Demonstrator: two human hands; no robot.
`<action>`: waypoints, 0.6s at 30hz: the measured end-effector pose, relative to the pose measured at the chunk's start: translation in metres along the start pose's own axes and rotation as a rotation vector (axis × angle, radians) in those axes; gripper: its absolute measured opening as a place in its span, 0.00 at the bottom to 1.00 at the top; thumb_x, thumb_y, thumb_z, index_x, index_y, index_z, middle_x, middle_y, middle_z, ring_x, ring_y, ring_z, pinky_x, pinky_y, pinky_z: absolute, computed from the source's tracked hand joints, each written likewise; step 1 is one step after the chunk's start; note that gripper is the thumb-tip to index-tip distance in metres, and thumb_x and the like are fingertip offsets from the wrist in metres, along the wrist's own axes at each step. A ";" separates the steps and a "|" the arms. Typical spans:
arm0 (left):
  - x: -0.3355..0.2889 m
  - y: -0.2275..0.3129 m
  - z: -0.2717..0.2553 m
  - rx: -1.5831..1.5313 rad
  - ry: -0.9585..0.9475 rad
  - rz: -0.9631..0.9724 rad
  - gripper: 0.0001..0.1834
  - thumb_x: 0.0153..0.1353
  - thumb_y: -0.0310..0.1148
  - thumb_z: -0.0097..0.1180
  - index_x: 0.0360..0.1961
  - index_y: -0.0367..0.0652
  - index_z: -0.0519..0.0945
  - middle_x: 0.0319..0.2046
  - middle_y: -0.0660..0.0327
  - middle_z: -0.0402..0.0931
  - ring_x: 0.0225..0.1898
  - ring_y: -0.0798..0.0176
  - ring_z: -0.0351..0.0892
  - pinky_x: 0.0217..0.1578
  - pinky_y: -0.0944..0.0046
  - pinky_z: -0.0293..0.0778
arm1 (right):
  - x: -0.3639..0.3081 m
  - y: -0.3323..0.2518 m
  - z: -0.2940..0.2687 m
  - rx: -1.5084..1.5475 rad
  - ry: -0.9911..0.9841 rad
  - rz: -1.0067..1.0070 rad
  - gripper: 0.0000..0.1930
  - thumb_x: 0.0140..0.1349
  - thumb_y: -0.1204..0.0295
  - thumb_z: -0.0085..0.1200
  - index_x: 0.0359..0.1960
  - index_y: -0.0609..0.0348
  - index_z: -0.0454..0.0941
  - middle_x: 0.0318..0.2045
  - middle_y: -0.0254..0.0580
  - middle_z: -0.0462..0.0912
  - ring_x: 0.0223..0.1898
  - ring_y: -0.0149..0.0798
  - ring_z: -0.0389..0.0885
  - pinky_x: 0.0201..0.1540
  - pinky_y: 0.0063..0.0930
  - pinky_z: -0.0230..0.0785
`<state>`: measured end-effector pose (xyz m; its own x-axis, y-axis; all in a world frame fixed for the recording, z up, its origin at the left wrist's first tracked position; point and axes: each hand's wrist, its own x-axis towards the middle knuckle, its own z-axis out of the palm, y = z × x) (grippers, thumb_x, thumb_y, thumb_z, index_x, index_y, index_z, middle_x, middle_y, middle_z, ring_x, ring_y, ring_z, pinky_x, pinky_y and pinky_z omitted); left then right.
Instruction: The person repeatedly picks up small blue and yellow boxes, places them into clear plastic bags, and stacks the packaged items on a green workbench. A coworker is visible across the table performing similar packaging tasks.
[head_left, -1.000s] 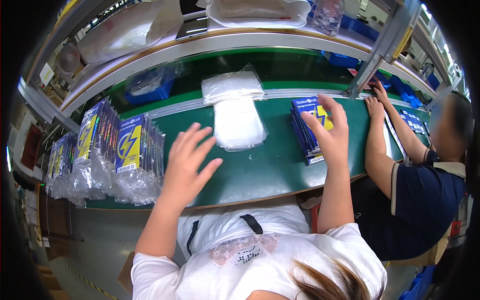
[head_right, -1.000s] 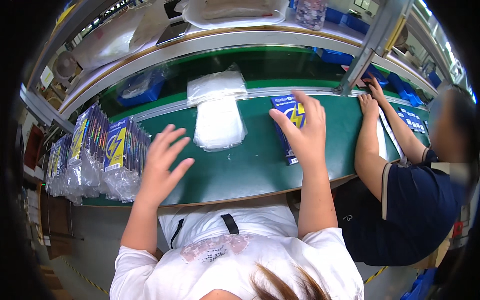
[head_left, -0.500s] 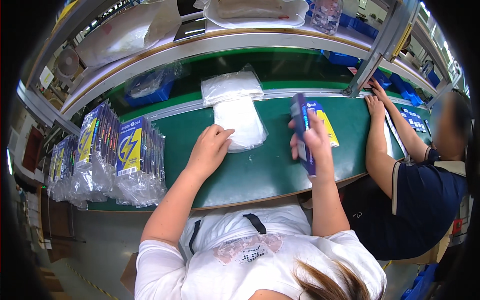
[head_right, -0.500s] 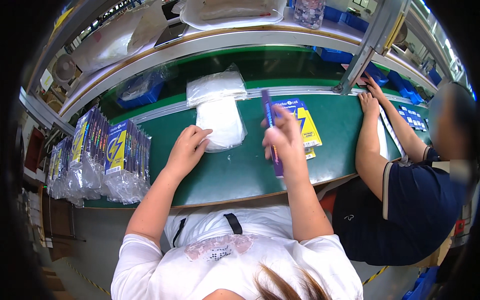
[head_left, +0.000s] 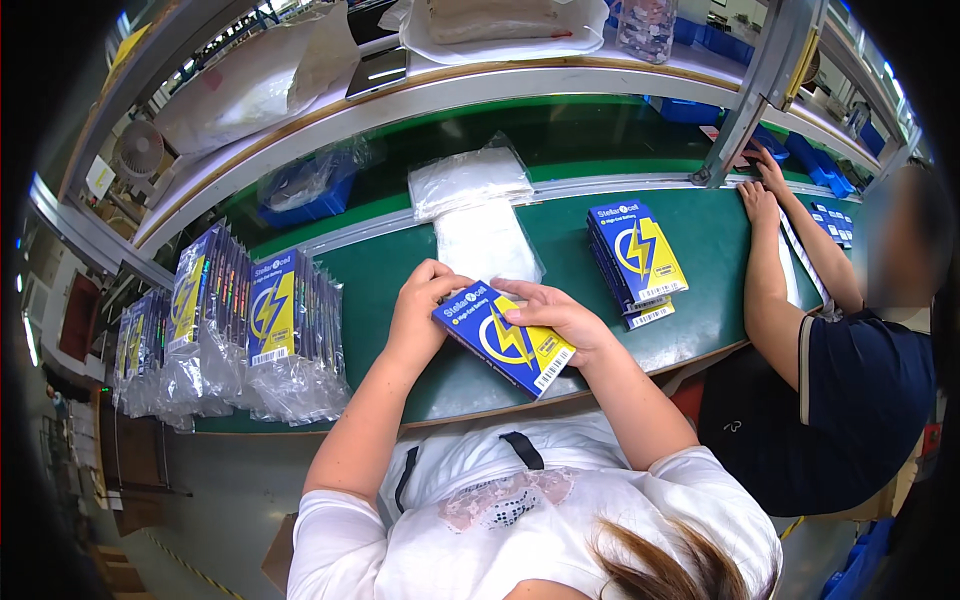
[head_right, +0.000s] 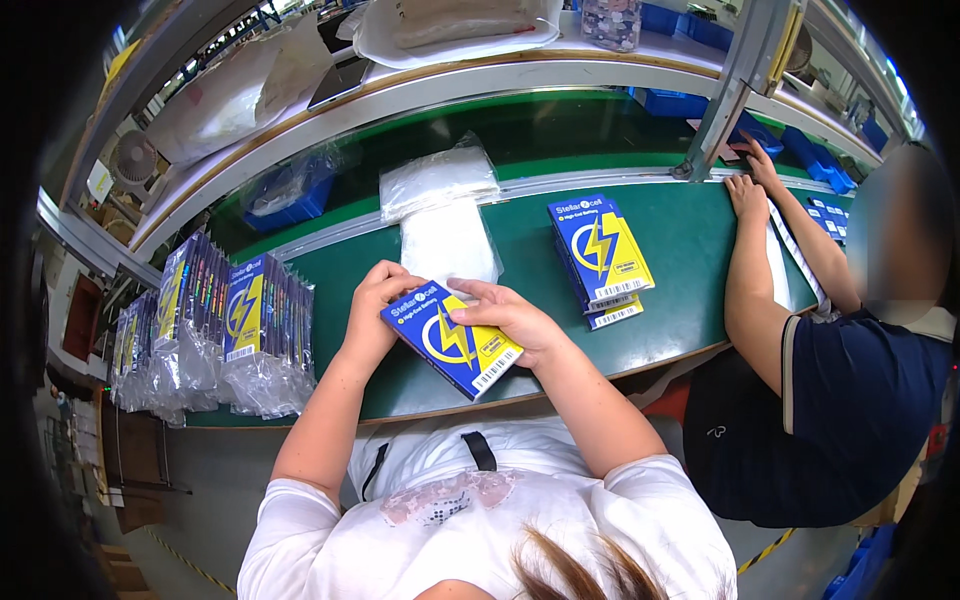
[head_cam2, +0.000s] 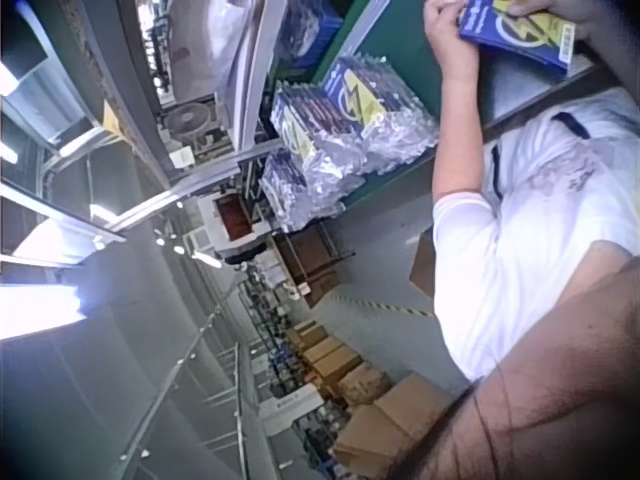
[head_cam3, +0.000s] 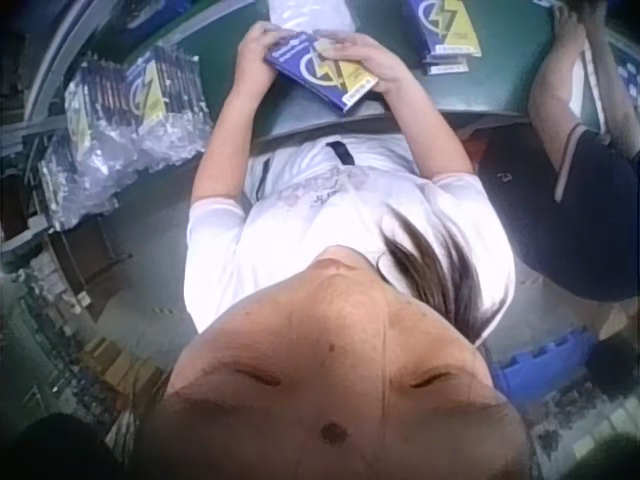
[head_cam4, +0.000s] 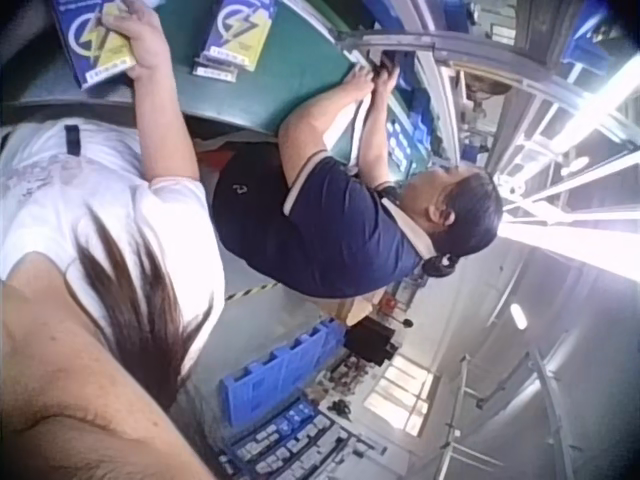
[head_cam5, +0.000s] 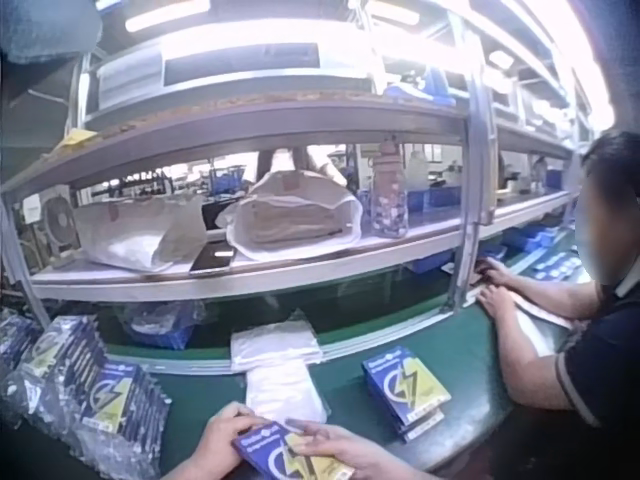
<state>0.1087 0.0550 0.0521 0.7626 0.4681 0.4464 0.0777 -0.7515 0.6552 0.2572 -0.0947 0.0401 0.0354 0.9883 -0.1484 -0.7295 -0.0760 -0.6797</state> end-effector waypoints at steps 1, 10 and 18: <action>-0.001 -0.004 0.001 -0.006 0.006 -0.010 0.08 0.49 0.25 0.60 0.32 0.41 0.83 0.28 0.59 0.72 0.33 0.58 0.75 0.34 0.65 0.72 | 0.002 -0.001 0.000 -0.014 0.010 -0.012 0.32 0.56 0.77 0.57 0.62 0.72 0.57 0.45 0.53 0.78 0.41 0.39 0.83 0.44 0.29 0.76; -0.007 -0.012 0.000 -0.456 0.040 -0.455 0.07 0.55 0.24 0.57 0.35 0.35 0.82 0.31 0.60 0.79 0.31 0.70 0.78 0.34 0.72 0.73 | -0.015 0.003 -0.005 -0.176 0.182 -0.093 0.28 0.57 0.79 0.55 0.59 0.74 0.61 0.46 0.51 0.79 0.41 0.37 0.82 0.44 0.26 0.76; -0.017 0.032 -0.002 -0.065 -0.049 -0.045 0.13 0.52 0.18 0.54 0.40 0.37 0.80 0.29 0.57 0.77 0.31 0.67 0.79 0.35 0.69 0.74 | -0.011 0.030 0.008 -0.189 0.511 -0.420 0.14 0.57 0.76 0.59 0.42 0.71 0.71 0.35 0.46 0.81 0.33 0.28 0.81 0.36 0.20 0.74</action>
<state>0.0970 0.0238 0.0663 0.7903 0.4757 0.3863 0.0720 -0.6981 0.7123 0.2289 -0.1073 0.0270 0.6405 0.7562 -0.1336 -0.4534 0.2320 -0.8606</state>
